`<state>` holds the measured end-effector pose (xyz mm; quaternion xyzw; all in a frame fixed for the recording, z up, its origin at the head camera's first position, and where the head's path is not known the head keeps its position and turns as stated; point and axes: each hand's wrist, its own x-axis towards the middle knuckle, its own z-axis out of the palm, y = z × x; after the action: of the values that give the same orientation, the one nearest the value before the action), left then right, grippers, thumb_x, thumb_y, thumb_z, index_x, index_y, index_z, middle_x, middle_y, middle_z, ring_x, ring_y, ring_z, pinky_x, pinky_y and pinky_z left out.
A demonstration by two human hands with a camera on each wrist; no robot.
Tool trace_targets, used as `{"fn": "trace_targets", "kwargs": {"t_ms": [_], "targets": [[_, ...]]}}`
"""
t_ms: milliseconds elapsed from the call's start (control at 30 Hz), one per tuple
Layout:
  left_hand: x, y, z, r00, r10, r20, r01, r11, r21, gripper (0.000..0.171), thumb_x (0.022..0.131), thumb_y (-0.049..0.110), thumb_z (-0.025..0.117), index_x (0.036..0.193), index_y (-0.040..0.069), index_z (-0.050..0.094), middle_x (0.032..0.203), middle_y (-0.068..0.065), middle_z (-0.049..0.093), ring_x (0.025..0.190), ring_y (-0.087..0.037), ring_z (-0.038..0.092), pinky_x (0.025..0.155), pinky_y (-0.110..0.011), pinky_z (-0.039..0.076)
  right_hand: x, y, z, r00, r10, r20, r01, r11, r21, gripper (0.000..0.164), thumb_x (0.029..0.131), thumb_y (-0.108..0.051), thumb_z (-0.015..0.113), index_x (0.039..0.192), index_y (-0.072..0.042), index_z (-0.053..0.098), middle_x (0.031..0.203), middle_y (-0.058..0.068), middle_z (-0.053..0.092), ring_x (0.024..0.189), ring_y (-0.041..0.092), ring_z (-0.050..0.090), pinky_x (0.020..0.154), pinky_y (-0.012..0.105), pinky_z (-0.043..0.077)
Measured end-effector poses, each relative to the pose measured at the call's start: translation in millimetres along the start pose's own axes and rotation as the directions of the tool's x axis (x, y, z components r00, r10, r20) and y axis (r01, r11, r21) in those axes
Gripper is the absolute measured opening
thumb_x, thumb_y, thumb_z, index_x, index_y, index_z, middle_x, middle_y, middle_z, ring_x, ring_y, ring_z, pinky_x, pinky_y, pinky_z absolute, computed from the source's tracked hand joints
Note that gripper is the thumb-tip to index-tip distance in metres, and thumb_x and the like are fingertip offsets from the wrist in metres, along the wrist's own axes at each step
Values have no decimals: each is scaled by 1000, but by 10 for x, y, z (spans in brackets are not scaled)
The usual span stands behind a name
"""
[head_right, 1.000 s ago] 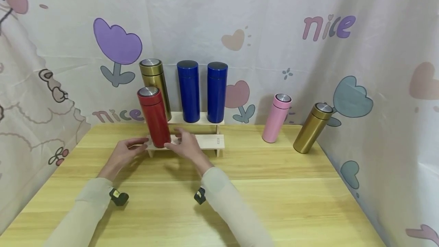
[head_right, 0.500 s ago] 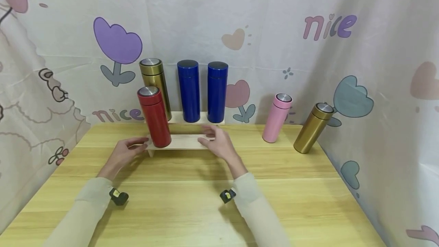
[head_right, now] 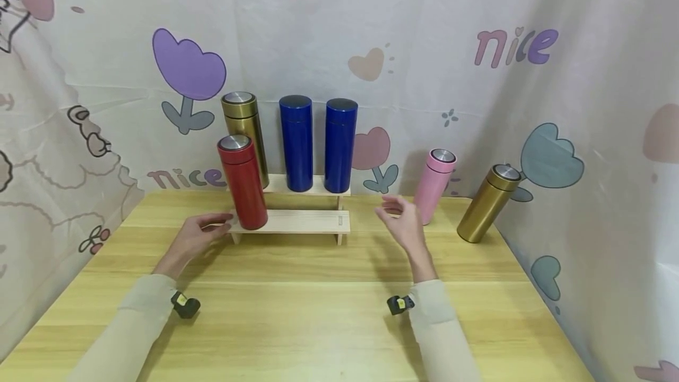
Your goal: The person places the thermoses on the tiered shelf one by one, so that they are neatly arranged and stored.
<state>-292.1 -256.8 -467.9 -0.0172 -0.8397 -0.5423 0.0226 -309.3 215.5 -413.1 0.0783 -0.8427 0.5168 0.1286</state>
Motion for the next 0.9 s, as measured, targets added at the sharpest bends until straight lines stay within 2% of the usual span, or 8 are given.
{"fn": "trace_targets", "kwargs": {"t_ms": [33,133,267,400,533,600,767,900], "targets": [[-2,-2,7,1000,-2,0,2,1000,-5,44,102,18,67,140,-4,61,142,-27,61,109,-13,69,85,-17,57,11,54,-47,999,16,-29,-16,1000,0,37,95,-13,74,127,3,67,123,27,72,106,23,72,83,7,51],[-1,-25,30,1000,-11,3,11,1000,-12,45,102,17,66,141,-4,60,144,-27,60,107,-11,69,87,-21,59,16,192,-180,992,74,-100,-75,997,-14,36,96,-16,75,125,3,67,123,27,72,96,3,68,82,5,50],[-14,-53,48,1000,-20,4,20,1000,-12,45,102,18,66,141,-4,59,144,-26,60,109,-16,70,87,-23,59,-2,335,-325,979,145,-145,-151,988,-31,40,96,-19,73,129,3,65,127,26,70,93,-6,63,80,4,50],[-25,-59,34,1000,-25,0,25,1000,-3,45,102,18,66,141,-3,60,144,-26,60,110,-18,70,85,-20,59,-8,442,-418,966,187,-180,-199,979,-52,43,96,-19,74,133,1,63,131,24,69,101,5,66,79,3,48],[-23,-42,6,1000,-26,2,26,1000,-1,45,102,18,66,141,-2,60,144,-26,60,106,-8,69,88,-21,59,-11,506,-482,960,182,-214,-203,976,-80,48,95,-22,76,135,0,62,134,24,68,118,30,69,77,1,45],[-18,-32,0,1000,-28,5,28,1000,-6,45,102,19,66,141,-2,61,144,-25,60,103,-3,68,90,-23,59,-16,529,-512,957,189,-220,-212,973,-88,51,95,-24,76,137,0,61,136,25,66,124,37,66,76,0,43],[-13,-10,-3,1000,-18,6,18,1000,-16,44,101,19,67,140,-3,61,144,-26,60,98,1,68,91,-26,60,-6,612,-557,935,243,-257,-281,952,-124,54,94,-31,76,138,-3,61,135,23,68,124,37,67,70,1,42],[-15,5,2,1000,-17,-1,17,1000,-24,43,101,17,67,139,-3,62,143,-27,61,97,-1,68,88,-24,60,28,698,-571,915,264,-305,-323,932,-162,58,91,-35,78,137,-3,62,129,24,71,118,37,70,69,9,47]]}}
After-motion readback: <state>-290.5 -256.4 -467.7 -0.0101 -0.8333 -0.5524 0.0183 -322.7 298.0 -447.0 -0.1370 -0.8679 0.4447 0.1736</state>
